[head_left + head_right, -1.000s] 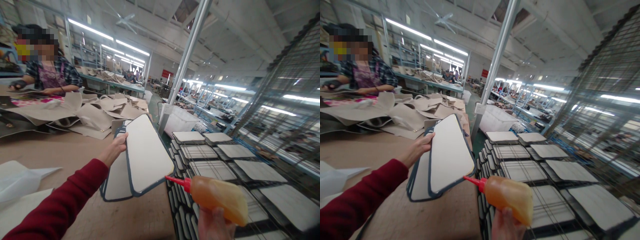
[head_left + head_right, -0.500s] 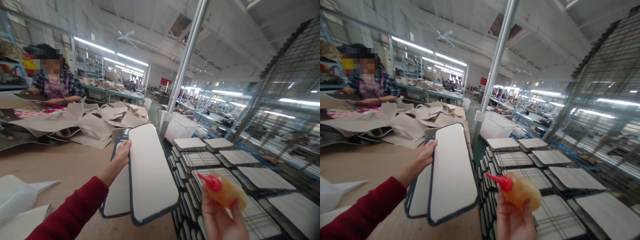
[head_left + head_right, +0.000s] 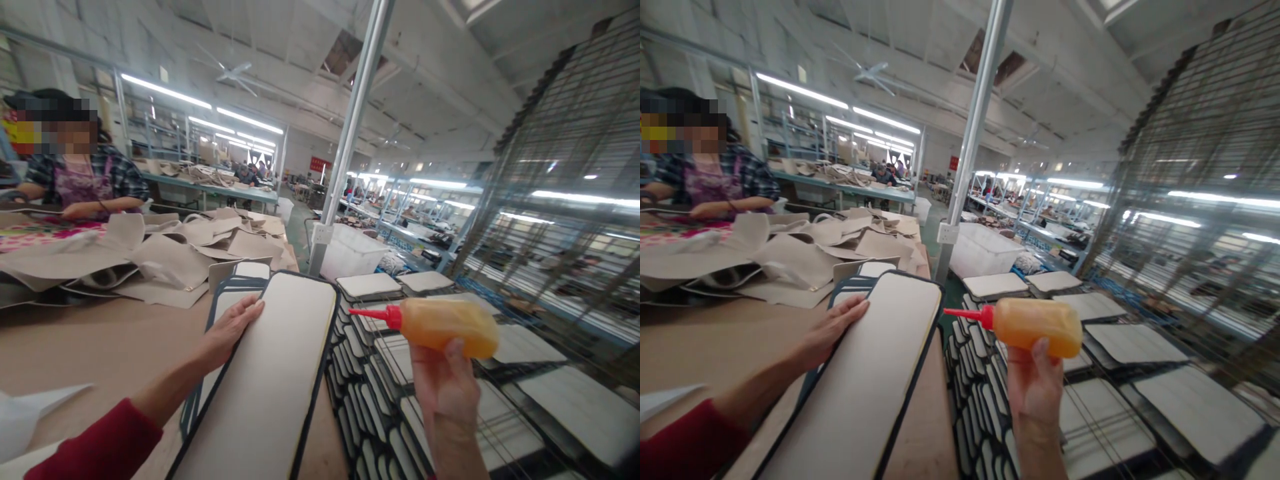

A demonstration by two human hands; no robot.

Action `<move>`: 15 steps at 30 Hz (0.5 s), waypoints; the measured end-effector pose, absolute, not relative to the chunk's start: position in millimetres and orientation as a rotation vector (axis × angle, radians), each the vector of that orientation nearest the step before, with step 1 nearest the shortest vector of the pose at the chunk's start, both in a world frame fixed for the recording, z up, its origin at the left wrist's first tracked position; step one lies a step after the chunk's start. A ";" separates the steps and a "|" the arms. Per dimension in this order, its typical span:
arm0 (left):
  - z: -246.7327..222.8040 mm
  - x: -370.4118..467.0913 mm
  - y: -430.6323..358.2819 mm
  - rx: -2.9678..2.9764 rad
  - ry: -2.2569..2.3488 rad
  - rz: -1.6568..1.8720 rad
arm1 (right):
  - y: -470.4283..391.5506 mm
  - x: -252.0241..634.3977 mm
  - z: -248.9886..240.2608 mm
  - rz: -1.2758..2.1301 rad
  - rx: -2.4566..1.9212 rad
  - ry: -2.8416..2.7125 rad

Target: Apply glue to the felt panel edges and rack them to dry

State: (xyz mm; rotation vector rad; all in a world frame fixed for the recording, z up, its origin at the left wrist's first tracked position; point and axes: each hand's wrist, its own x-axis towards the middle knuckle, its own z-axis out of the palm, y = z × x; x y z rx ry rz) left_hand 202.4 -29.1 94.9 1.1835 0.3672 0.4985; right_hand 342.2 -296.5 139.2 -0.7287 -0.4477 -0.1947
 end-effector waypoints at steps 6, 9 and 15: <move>96.8 191.9 -33.5 1.175 0.371 0.421 | -292.7 355.2 146.8 -0.213 -0.739 -0.541; 96.9 190.4 -33.8 1.163 0.360 0.428 | -290.4 358.9 143.7 -0.197 -0.745 -0.557; 100.6 190.4 -36.7 1.150 0.338 0.425 | -289.5 359.9 135.3 -0.160 -0.777 -0.557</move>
